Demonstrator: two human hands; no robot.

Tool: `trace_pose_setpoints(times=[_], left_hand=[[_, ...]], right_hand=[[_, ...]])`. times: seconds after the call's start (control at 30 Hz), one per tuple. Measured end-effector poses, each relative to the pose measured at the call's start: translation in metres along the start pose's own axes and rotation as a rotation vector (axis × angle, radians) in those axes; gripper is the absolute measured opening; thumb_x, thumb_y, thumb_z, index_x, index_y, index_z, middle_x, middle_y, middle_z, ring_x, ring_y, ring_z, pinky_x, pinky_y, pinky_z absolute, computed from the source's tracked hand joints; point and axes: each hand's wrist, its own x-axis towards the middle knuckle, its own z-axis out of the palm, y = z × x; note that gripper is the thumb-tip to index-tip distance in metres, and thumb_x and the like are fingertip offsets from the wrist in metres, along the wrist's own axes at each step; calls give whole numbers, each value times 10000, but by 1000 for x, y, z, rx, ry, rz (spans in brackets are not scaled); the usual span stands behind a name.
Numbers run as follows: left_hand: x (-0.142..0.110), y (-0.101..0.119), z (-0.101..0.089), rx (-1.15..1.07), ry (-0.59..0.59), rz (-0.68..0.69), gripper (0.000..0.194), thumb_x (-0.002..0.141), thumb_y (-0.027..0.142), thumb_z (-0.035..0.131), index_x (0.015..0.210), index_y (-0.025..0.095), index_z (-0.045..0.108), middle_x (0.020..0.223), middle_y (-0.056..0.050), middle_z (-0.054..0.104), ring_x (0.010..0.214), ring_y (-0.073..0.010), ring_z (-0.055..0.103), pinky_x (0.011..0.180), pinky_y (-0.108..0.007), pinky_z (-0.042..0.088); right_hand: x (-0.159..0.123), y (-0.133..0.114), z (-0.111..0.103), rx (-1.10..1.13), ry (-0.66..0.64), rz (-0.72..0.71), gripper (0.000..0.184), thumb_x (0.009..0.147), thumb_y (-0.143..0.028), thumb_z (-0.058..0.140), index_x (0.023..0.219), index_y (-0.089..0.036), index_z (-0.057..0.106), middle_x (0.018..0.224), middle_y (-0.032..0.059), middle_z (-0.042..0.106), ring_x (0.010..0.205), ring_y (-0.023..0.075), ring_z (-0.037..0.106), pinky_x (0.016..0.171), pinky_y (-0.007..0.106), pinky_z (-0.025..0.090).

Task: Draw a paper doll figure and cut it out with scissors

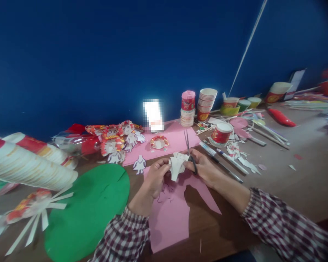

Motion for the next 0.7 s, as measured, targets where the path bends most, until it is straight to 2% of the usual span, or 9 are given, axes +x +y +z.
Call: trace_pose_setpoints(times=[0.13,0.23,0.4,0.5,0.6,0.7], left_hand=[[-5,-2,4,10,-119,22,342,701,262,661,1013,144,589,819,-56,639,636,-128,563,574,-243,446],[-6,-6,7,99,-157,32,337,677,220,677,998,149,608,858,-57,645,656,-124,564,589,-232,443],[-4,-9,7,93,-18,-5,225,689,203,624,904,140,616,699,-28,625,565,-121,553,535,-239,450],[-2,-5,4,121,18,49,161,690,195,600,841,140,612,584,-11,603,496,-123,545,486,-229,434],[-2,-3,2,145,67,76,69,692,190,579,741,147,603,524,2,580,457,-114,537,456,-211,420],[-1,-4,1,78,109,66,78,690,224,599,730,157,601,535,10,581,443,-115,539,438,-214,422]], right_hand=[[-1,0,1,60,20,-14,429,591,-239,776,928,-202,511,687,-42,596,588,120,530,580,239,406],[-2,-1,4,66,51,-6,438,594,-248,770,943,-206,509,688,-40,599,583,120,529,551,229,398],[-3,-2,5,28,23,-30,406,604,-218,756,935,-196,522,730,-24,613,651,123,544,617,230,419],[-2,-1,4,11,57,-51,406,622,-199,733,959,-201,507,752,-29,596,679,119,542,643,230,423],[-2,-1,3,-24,80,-47,389,644,-194,700,974,-207,494,715,-49,556,595,93,493,582,221,401],[-3,-2,5,-77,28,-17,390,647,-173,683,979,-205,480,663,-61,540,547,79,450,528,206,360]])
